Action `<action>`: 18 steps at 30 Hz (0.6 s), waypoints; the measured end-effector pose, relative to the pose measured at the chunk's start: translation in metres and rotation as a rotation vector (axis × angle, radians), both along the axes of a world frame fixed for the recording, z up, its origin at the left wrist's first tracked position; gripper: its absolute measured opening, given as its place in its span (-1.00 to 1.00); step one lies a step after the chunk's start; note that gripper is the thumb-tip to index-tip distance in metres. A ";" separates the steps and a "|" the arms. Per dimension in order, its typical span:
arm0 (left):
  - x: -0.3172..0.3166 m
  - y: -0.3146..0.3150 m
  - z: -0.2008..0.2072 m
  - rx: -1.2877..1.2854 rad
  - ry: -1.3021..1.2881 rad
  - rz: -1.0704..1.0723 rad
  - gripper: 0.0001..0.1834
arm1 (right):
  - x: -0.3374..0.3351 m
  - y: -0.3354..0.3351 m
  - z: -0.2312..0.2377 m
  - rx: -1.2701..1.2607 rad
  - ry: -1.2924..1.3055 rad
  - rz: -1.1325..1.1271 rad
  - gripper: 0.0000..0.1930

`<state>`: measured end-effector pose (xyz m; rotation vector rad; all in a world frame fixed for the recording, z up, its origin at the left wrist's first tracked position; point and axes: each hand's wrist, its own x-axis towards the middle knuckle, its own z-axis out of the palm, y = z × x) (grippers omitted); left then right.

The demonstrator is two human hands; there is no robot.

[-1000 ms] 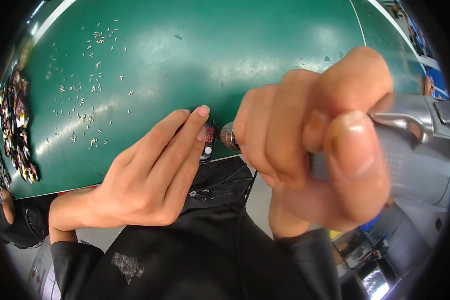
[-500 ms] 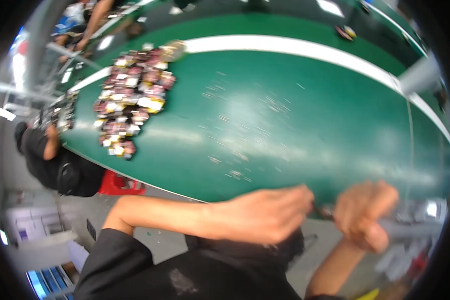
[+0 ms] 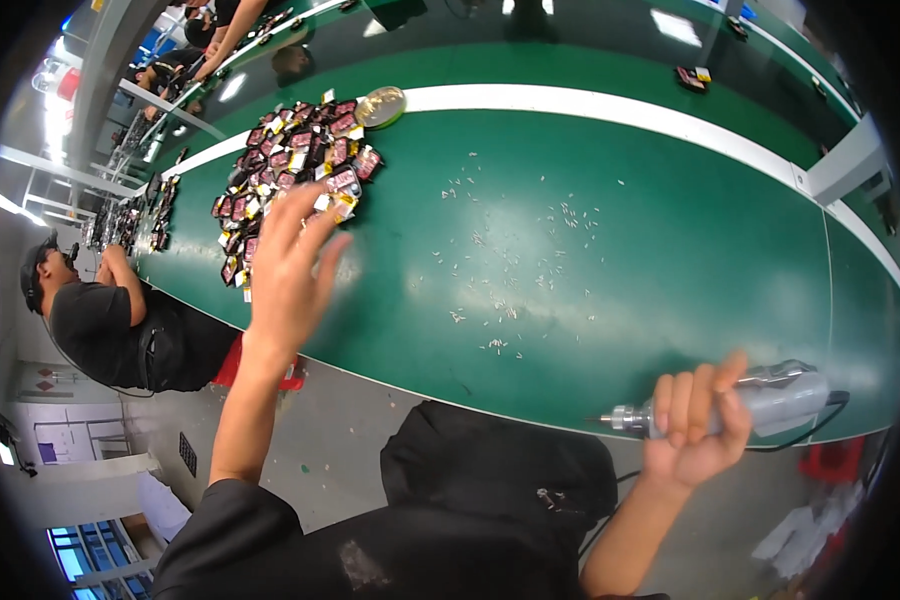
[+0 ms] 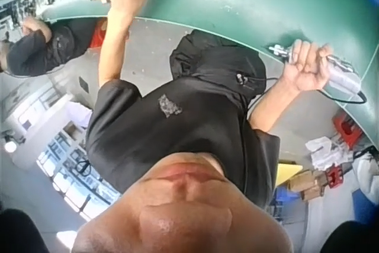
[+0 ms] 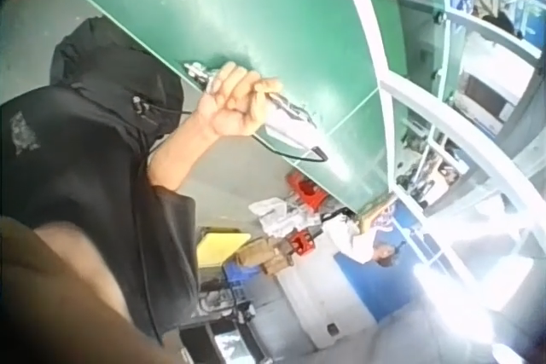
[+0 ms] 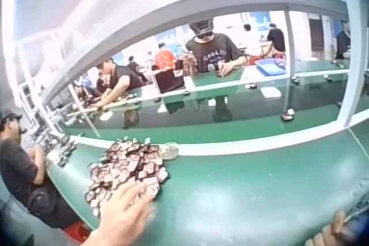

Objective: Assemble small electronic components using an electric screwdriver on an assembly line.

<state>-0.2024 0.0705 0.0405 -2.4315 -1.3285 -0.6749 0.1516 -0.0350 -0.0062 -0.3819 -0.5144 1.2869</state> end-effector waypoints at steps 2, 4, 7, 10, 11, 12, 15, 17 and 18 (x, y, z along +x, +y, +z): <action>0.024 -0.011 -0.006 -0.192 -0.098 -0.115 -0.66 | 0.002 -0.001 0.000 0.012 0.010 -0.013 -0.93; 0.034 -0.015 -0.015 -0.292 -0.065 -0.172 -0.70 | 0.001 -0.002 -0.001 0.007 0.007 -0.012 -0.93; 0.035 -0.020 -0.019 -0.318 -0.076 -0.172 -0.74 | 0.001 -0.003 -0.002 0.012 0.019 0.000 -0.94; 0.040 -0.029 -0.018 -0.340 -0.074 -0.170 -0.76 | 0.001 -0.003 -0.003 0.014 0.027 -0.001 -0.94; 0.040 -0.032 -0.017 -0.352 -0.079 -0.177 -0.75 | 0.001 -0.003 -0.003 0.019 0.029 -0.002 -0.94; 0.041 -0.033 -0.017 -0.364 -0.085 -0.183 -0.74 | 0.002 -0.003 -0.003 0.010 0.030 -0.008 -0.94; 0.043 -0.037 -0.020 -0.318 -0.053 -0.200 -0.73 | 0.004 -0.004 -0.003 0.019 0.051 -0.001 -0.94; 0.040 -0.035 -0.024 -0.294 -0.039 -0.215 -0.73 | 0.004 -0.003 -0.003 0.034 0.050 0.010 -0.94; 0.039 -0.032 -0.027 -0.264 -0.027 -0.231 -0.74 | 0.003 -0.003 -0.003 0.032 0.050 0.010 -0.94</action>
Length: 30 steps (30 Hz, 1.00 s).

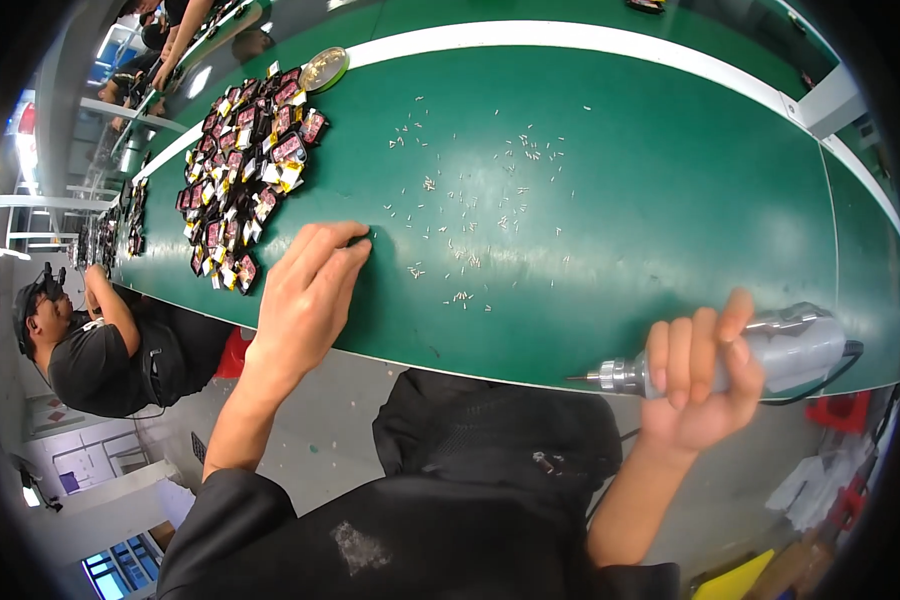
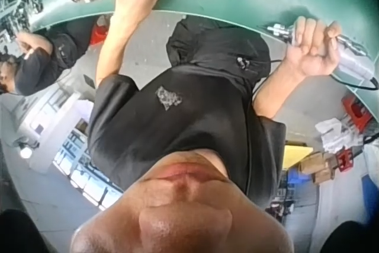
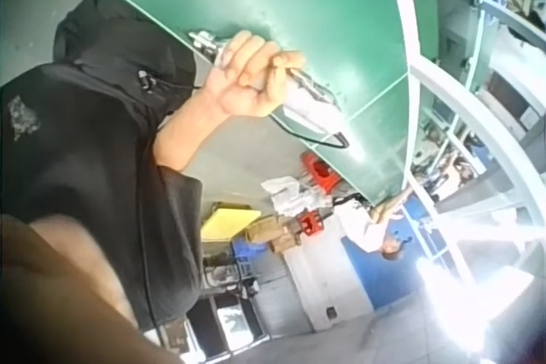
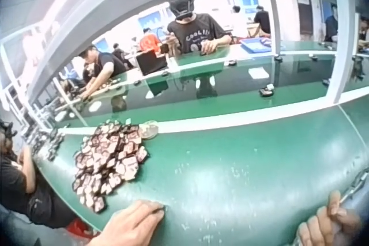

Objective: Assemble small electronic components using an electric screwdriver on an assembly line.

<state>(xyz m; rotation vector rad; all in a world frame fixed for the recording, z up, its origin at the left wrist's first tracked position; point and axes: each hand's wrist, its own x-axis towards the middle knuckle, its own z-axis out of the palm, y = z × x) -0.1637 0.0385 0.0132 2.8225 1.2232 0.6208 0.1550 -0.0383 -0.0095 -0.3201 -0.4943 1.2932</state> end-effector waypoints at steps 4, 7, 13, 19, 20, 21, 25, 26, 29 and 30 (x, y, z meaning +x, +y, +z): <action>-0.008 0.014 -0.010 0.059 -0.053 -0.011 -0.76 | -0.002 0.000 -0.001 0.010 0.012 0.009 -0.93; -0.013 0.027 -0.012 0.086 -0.117 0.019 -0.86 | -0.002 -0.001 -0.001 0.010 0.010 -0.002 -0.93; 0.008 0.005 -0.007 -0.242 -0.440 0.142 -0.94 | -0.001 -0.004 0.000 0.007 0.008 -0.020 -0.92; 0.054 -0.025 -0.007 -0.663 -0.916 -0.013 -0.80 | -0.010 -0.001 0.008 -0.052 0.025 -0.059 -0.93; 0.062 -0.033 -0.006 -0.685 -0.928 -0.019 -0.80 | -0.013 -0.001 0.010 -0.069 0.009 -0.069 -0.93; 0.069 -0.040 -0.006 -0.857 -1.077 -0.077 -0.80 | -0.016 -0.001 0.013 -0.012 0.043 -0.075 -0.92; 0.098 -0.057 -0.013 -1.176 -1.378 -0.254 -0.75 | -0.035 -0.005 0.046 0.096 0.141 -0.106 -0.90; 0.099 -0.060 -0.014 -1.226 -1.430 -0.269 -0.74 | -0.042 -0.003 0.052 0.121 0.190 -0.118 -0.92; 0.104 -0.068 -0.014 -1.241 -1.429 -0.278 -0.72 | -0.048 0.000 0.053 0.129 0.140 -0.138 -0.92; 0.105 -0.070 -0.014 -1.240 -1.442 -0.270 -0.72 | -0.048 0.000 0.052 0.132 0.095 -0.143 -0.92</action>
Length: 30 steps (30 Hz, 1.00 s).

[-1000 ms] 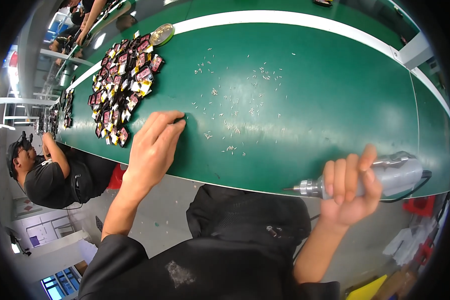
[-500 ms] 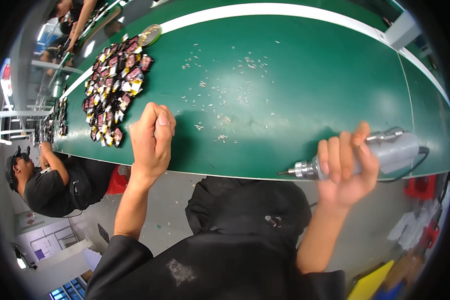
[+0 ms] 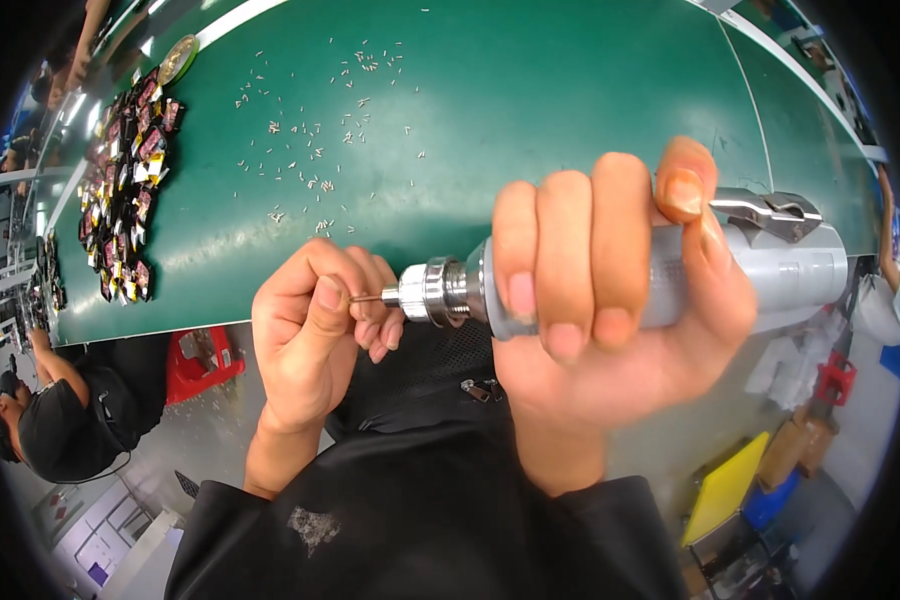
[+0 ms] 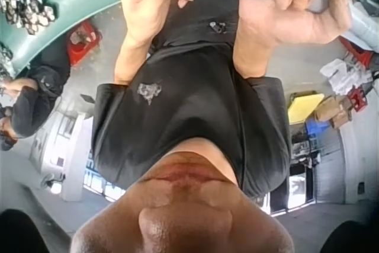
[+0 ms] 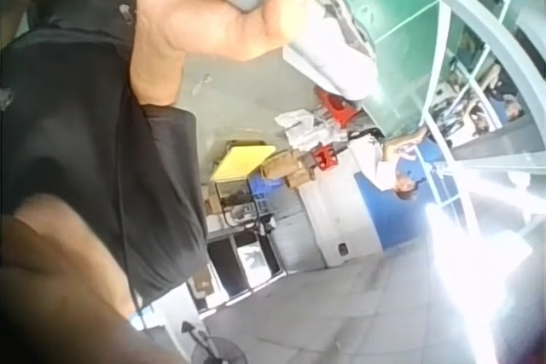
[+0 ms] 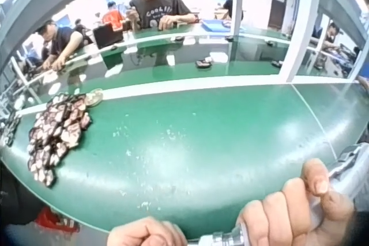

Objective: Assemble small electronic components using an electric screwdriver on an assembly line.

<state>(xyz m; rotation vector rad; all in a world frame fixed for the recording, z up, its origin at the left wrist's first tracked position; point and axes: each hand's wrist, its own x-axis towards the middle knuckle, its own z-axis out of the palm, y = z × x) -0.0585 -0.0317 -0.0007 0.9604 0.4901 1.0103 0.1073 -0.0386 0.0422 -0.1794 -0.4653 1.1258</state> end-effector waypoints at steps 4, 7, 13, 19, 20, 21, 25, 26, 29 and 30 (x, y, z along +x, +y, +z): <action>0.000 -0.003 -0.002 0.006 -0.004 0.000 -0.72 | -0.001 -0.002 -0.005 -0.015 0.016 0.009 -0.91; 0.001 -0.003 -0.001 0.038 0.057 0.004 -0.66 | 0.000 -0.004 -0.005 -0.028 0.019 0.022 -0.91; -0.004 0.008 0.004 0.206 0.374 -0.037 -0.72 | 0.010 0.000 -0.007 -0.032 -0.077 0.082 -0.91; 0.007 0.013 0.013 0.535 0.616 0.042 -0.89 | 0.022 -0.004 -0.014 -0.075 -0.057 0.040 -0.84; 0.007 0.014 0.011 0.539 0.637 0.033 -0.91 | 0.021 -0.002 -0.019 -0.092 -0.023 0.018 -0.86; 0.008 0.014 0.010 0.546 0.625 0.040 -0.91 | 0.020 0.001 -0.020 -0.035 -0.030 0.021 -0.86; 0.013 0.029 0.021 0.717 0.708 -0.032 -0.94 | 0.026 -0.001 -0.019 -0.161 0.085 -0.041 -0.90; 0.015 0.035 0.029 0.735 0.709 -0.017 -0.94 | 0.028 0.000 -0.019 -0.176 0.129 -0.060 -0.92; 0.021 0.075 0.051 0.983 0.929 0.084 -0.86 | 0.042 0.004 -0.032 -0.229 0.146 -0.146 -0.91; 0.029 0.098 0.055 1.030 0.985 0.117 -0.87 | 0.046 0.003 -0.039 -0.292 0.152 -0.201 -0.90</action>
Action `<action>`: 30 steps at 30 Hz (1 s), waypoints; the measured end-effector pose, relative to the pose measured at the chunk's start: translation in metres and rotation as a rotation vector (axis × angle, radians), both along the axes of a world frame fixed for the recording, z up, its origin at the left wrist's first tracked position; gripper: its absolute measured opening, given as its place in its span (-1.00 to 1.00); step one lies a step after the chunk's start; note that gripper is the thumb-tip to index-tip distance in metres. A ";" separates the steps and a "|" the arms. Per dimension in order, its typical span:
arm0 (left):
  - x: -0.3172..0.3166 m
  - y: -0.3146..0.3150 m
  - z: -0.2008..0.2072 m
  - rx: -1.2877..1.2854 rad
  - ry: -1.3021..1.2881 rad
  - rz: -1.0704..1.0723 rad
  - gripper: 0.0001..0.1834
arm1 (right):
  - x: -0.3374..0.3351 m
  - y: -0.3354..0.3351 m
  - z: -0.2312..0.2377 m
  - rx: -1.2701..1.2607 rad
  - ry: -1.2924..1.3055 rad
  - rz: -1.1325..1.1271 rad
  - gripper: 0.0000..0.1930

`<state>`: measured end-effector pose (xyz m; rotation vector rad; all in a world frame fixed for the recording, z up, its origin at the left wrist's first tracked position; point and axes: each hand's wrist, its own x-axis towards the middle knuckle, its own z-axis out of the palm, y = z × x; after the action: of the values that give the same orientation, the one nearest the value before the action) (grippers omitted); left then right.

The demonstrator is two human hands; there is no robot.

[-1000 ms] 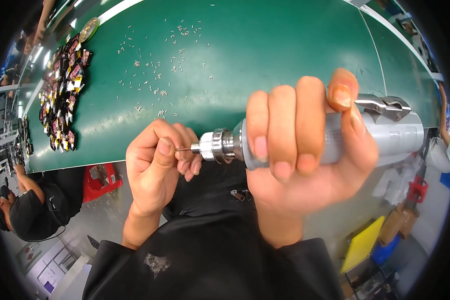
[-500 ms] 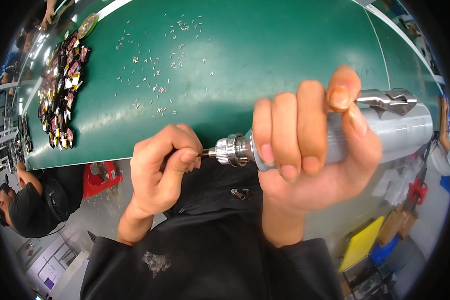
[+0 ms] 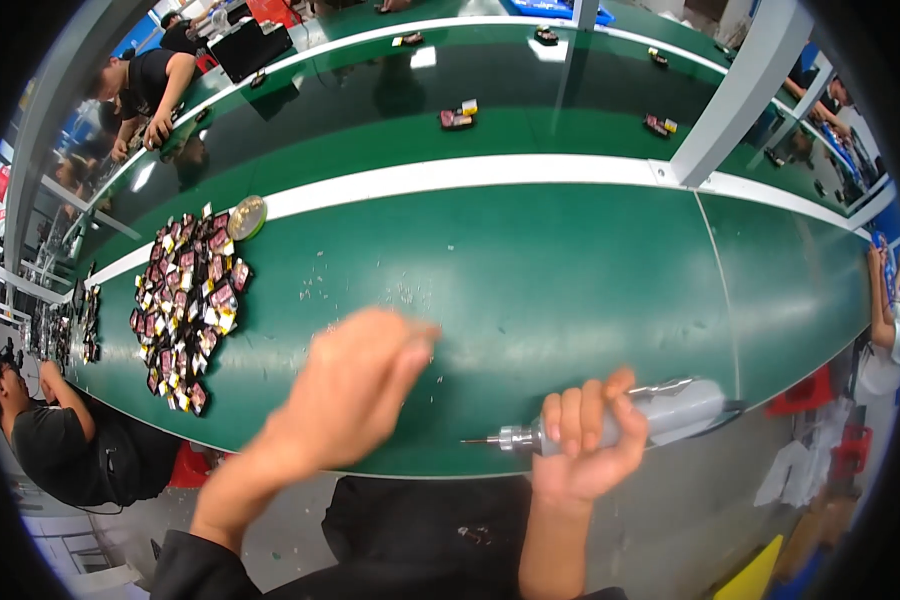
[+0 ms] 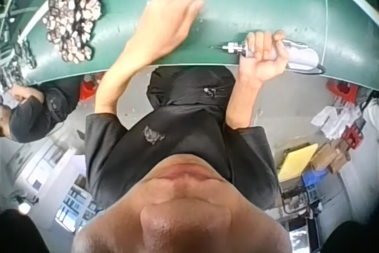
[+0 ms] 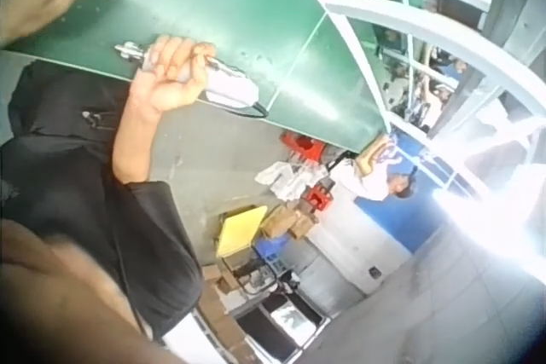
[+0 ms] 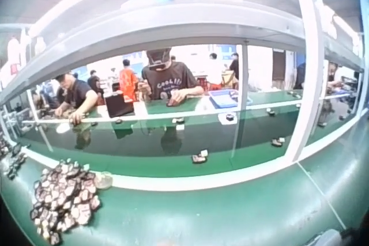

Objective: Assemble small electronic components using an electric screwdriver on an assembly line.

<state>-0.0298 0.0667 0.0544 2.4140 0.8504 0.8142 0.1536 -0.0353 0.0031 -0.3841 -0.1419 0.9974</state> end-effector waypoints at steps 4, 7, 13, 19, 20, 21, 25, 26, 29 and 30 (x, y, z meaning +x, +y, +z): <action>0.039 0.131 -0.009 0.106 0.156 0.264 -0.77 | 0.005 0.000 -0.006 0.016 0.015 -0.011 -0.90; 0.059 0.204 -0.025 0.147 0.309 0.430 -0.59 | 0.000 0.004 -0.008 0.035 -0.023 0.030 -0.90; 0.102 0.250 -0.052 0.280 0.372 0.410 -0.63 | 0.001 0.001 -0.009 0.036 -0.037 0.078 -0.91; 0.090 0.223 -0.047 0.368 0.314 0.187 -0.76 | 0.007 -0.007 -0.011 0.028 -0.004 0.104 -0.92; 0.093 0.196 -0.034 0.258 0.305 0.117 -0.75 | 0.010 -0.012 -0.013 0.020 -0.011 0.119 -0.91; 0.087 0.176 -0.036 0.346 0.233 -0.021 -0.73 | 0.010 -0.013 -0.010 0.039 -0.007 0.141 -0.91; 0.063 0.061 -0.034 0.427 0.242 -0.352 -0.65 | 0.014 -0.020 -0.009 0.066 0.021 0.220 -0.91; 0.055 0.037 -0.036 0.494 0.256 -0.400 -0.64 | 0.014 -0.022 -0.009 0.070 0.015 0.237 -0.91; 0.034 -0.009 -0.034 0.460 0.283 -0.459 -0.62 | 0.008 -0.031 -0.008 0.032 0.006 0.270 -0.91; 0.032 -0.016 -0.033 0.423 0.262 -0.483 -0.62 | 0.006 -0.036 -0.006 -0.011 0.004 0.249 -0.91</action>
<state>0.0022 0.0503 0.0216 2.9675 0.1529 0.5321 0.1592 -0.0715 -0.0031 -0.3807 -0.1834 1.2448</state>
